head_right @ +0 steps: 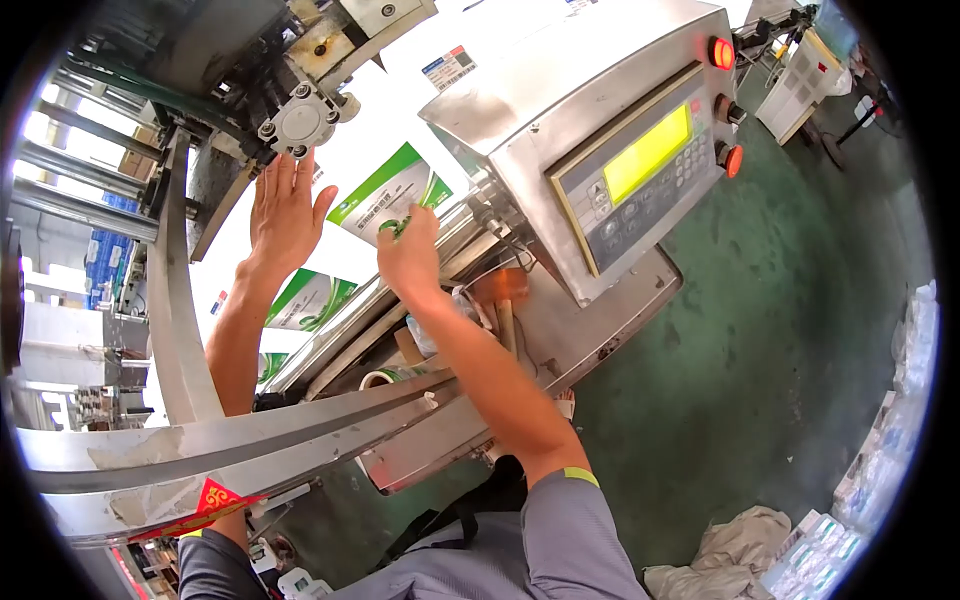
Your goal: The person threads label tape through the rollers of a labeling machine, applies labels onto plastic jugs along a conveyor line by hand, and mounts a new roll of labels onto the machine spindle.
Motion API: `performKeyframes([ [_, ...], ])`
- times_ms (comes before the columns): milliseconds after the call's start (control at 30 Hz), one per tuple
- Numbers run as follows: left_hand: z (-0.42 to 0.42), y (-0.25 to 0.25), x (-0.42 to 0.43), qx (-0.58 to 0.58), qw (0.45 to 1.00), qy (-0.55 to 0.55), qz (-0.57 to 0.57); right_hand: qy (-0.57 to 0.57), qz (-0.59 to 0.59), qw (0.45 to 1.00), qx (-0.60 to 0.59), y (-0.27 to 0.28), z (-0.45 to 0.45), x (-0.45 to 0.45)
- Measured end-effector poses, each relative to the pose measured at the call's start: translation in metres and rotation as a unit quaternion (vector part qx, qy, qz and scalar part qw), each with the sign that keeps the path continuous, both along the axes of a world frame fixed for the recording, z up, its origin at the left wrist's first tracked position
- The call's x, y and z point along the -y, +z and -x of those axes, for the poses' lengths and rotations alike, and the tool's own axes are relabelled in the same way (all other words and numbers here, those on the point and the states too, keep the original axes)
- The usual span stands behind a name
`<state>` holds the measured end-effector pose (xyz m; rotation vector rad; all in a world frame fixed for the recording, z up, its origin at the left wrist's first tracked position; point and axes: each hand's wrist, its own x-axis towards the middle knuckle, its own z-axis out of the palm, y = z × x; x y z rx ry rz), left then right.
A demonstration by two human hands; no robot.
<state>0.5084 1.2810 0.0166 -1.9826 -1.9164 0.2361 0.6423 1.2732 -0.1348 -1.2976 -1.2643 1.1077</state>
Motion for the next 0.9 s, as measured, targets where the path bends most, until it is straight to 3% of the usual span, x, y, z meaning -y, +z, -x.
performKeyframes([
  [133, 0.006, -0.006, -0.002, -0.020, 0.998, -0.027, -0.044, 0.110, -0.024, 0.994, 0.000, 0.006, -0.017, 0.008],
  [200, 0.005, -0.007, 0.000, -0.035, 0.997, -0.031, -0.056, 0.228, -0.113, 0.963, 0.085, -0.004, -0.009, 0.001],
  [233, 0.004, -0.006, 0.000, -0.021, 0.999, -0.029, -0.041, 0.203, -0.152, 0.950, 0.183, -0.005, -0.004, -0.004],
  [333, 0.006, -0.005, -0.002, -0.016, 0.999, -0.031, -0.034, 0.251, -0.131, 0.921, 0.268, -0.006, 0.003, -0.023],
  [367, 0.007, -0.006, -0.001, -0.020, 0.998, -0.036, -0.038, 0.246, -0.173, 0.904, 0.304, -0.007, 0.004, -0.022],
  [500, 0.006, -0.006, 0.000, -0.020, 0.997, -0.054, -0.059, 0.258, -0.220, 0.886, 0.316, -0.009, -0.006, -0.018],
  [567, 0.001, -0.001, 0.000, -0.005, 0.999, -0.026, -0.037, 0.280, -0.171, 0.867, 0.374, -0.003, -0.012, -0.016],
  [600, 0.000, 0.001, 0.001, -0.006, 0.999, -0.026, -0.038, 0.279, -0.172, 0.868, 0.374, -0.001, -0.016, -0.016],
  [667, 0.000, 0.002, 0.000, 0.001, 1.000, -0.014, -0.022, 0.165, -0.236, 0.885, 0.366, 0.007, -0.027, -0.021],
  [700, 0.001, -0.002, 0.000, -0.020, 0.999, -0.023, -0.041, 0.117, -0.254, 0.912, 0.302, 0.010, -0.030, -0.027],
  [900, 0.000, 0.000, -0.002, -0.028, 0.997, -0.043, -0.063, 0.044, -0.214, 0.917, 0.333, 0.012, -0.036, -0.064],
])
